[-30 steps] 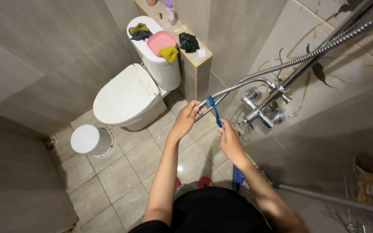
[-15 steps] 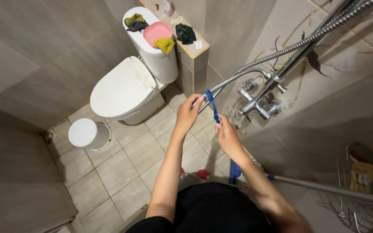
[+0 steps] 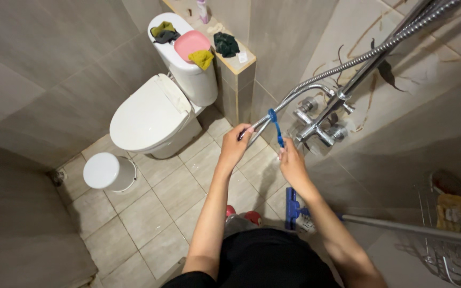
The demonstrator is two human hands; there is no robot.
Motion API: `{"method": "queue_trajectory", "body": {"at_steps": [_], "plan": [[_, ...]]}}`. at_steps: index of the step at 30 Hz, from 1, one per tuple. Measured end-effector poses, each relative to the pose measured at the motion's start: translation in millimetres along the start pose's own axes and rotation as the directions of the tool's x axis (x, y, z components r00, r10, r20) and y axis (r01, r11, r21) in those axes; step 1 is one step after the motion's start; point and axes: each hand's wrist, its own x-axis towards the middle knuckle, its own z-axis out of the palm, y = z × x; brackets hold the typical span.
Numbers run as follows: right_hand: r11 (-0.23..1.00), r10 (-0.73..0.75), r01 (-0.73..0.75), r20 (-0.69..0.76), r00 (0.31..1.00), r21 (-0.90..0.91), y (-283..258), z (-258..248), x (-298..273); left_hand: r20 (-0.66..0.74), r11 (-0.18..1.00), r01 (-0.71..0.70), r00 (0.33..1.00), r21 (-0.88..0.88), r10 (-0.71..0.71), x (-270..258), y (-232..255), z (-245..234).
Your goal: The person scrubs the metal shower hose with a blue toothbrush, moving along the length of the hose and rotating it to clean different sides. The person holds the hose with one hand while scrubbing with the other.
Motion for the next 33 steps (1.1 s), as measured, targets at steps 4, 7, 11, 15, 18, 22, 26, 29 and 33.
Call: {"method": "queue_trajectory", "body": {"at_steps": [4, 7, 11, 15, 18, 22, 26, 29, 33], "plan": [[0.996, 0.015, -0.022, 0.084, 0.996, 0.081, -17, 10, -15, 0.021, 0.998, 0.042, 0.999, 0.056, -0.043, 3, 5, -3], [0.995, -0.032, 0.023, 0.091, 0.995, 0.099, -32, 16, -15, 0.029, 0.999, 0.025, 0.999, 0.044, -0.026, 10, 6, -8], [1.000, 0.008, -0.008, 0.040, 0.999, 0.006, -33, 18, -11, 0.063, 0.999, 0.039, 0.997, 0.007, -0.039, 17, -4, -14], [0.996, 0.092, -0.092, 0.012, 0.996, 0.017, -16, 22, 1, 0.084, 0.999, 0.045, 0.995, 0.017, -0.047, 19, -15, -16], [0.990, 0.137, -0.138, -0.023, 0.990, -0.032, -6, 27, 6, 0.087, 0.998, 0.064, 0.994, 0.006, -0.065, 22, -22, -14], [0.999, 0.044, -0.043, -0.012, 0.999, 0.019, -11, 35, -2, 0.086, 0.995, 0.074, 0.994, -0.060, -0.069, 28, -26, -13], [0.997, -0.028, 0.027, 0.022, 0.999, 0.068, -31, 52, -11, 0.113, 0.997, 0.067, 0.992, -0.050, -0.061, 33, -32, -20], [0.990, 0.078, -0.086, 0.072, 0.994, 0.109, -40, 59, -11, 0.137, 0.993, 0.101, 0.986, -0.061, -0.091, 35, -42, -24], [0.989, 0.039, -0.046, 0.053, 0.998, 0.141, -47, 65, -11, 0.220, 0.979, 0.163, 0.966, -0.125, -0.133, 38, -53, -28]]}}
